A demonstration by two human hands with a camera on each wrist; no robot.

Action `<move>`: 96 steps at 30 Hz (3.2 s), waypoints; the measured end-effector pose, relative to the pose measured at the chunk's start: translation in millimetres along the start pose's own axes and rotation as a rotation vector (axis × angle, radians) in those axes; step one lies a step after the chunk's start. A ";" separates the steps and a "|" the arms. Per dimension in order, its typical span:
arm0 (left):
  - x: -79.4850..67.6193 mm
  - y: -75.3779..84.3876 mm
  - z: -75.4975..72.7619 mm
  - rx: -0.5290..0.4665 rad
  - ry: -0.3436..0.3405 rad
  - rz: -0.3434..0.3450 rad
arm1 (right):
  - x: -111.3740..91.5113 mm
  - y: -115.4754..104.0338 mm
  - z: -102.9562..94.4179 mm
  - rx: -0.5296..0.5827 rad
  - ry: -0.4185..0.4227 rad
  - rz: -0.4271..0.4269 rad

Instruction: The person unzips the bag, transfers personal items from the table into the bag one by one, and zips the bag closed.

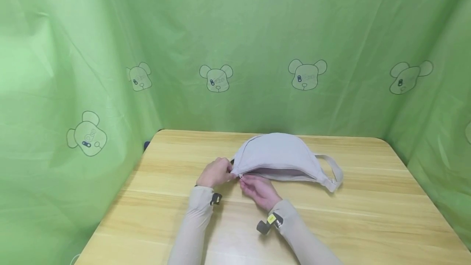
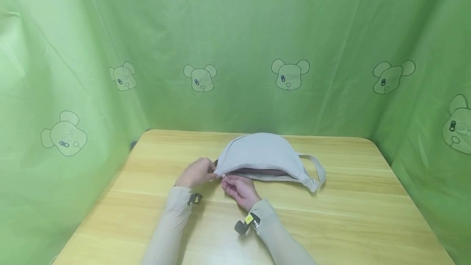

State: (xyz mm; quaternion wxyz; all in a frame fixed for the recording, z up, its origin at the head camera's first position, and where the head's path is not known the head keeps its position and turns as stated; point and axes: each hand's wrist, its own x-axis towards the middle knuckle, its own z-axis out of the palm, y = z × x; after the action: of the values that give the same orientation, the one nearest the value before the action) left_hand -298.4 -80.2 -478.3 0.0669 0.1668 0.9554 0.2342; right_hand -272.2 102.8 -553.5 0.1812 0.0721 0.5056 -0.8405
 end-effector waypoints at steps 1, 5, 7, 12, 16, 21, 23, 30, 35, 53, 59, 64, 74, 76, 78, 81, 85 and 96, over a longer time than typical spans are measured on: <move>-0.2 0.1 -0.1 0.002 0.001 0.001 | -0.3 0.1 -0.3 0.001 0.001 -0.001; -0.7 0.5 0.0 0.012 0.005 0.005 | -1.3 0.5 -1.4 0.022 -0.008 -0.002; -0.8 0.6 0.3 0.014 0.004 0.005 | -1.4 0.7 -2.1 0.031 -0.012 -0.002; 0.0 -0.1 0.7 0.017 0.005 0.002 | -1.7 0.1 -2.1 0.018 -0.007 -0.005; 0.8 -0.4 0.6 0.029 0.008 0.000 | -2.0 0.0 -1.4 -0.010 0.008 -0.016; 0.2 -0.9 -0.1 0.031 0.011 0.016 | -0.7 0.4 -0.7 -0.032 0.040 -0.021; -0.1 -1.2 -0.1 0.032 0.011 0.023 | -0.6 0.3 -0.7 -0.044 0.048 -0.028; 0.1 -0.9 0.0 0.030 0.005 0.018 | 0.0 -0.9 -0.8 -0.076 0.062 -0.035; 0.9 -0.7 -0.3 0.032 0.002 0.024 | 2.1 -0.5 -2.1 -0.105 0.060 -0.056; 1.6 -0.2 0.0 0.010 0.011 0.009 | 2.2 -1.9 -2.7 -0.122 0.087 -0.043; 0.8 -0.6 -0.2 0.030 0.008 0.016 | 1.8 1.5 -2.0 -0.141 0.104 -0.090; 1.1 0.2 -0.1 0.028 0.008 0.011 | 2.7 2.3 -2.7 -0.133 0.115 -0.088; 4.2 -0.5 2.4 0.046 0.030 0.033 | 1.6 -0.5 -3.5 -0.111 0.116 -0.057; 4.4 -1.1 2.7 0.054 0.034 0.041 | 1.4 -0.5 -3.5 -0.104 0.117 -0.055; 5.0 -2.0 3.2 0.069 0.038 0.041 | 1.3 -0.5 -3.4 -0.100 0.118 -0.054; 5.7 -3.8 4.2 0.090 0.046 0.041 | 1.2 -0.5 -3.2 -0.104 0.118 -0.053; 6.4 -4.9 4.4 0.097 0.046 0.040 | 0.5 -1.3 -3.6 -0.114 0.122 -0.052; 4.5 -5.7 2.7 0.094 0.021 0.039 | 0.4 -3.6 -6.5 -0.088 0.095 -0.026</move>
State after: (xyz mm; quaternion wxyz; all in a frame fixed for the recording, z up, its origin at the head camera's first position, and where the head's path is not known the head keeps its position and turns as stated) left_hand -303.7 -82.2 -483.6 0.0443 0.1856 0.9627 0.1920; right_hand -274.3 109.9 -553.7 0.1492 0.0975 0.5508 -0.8154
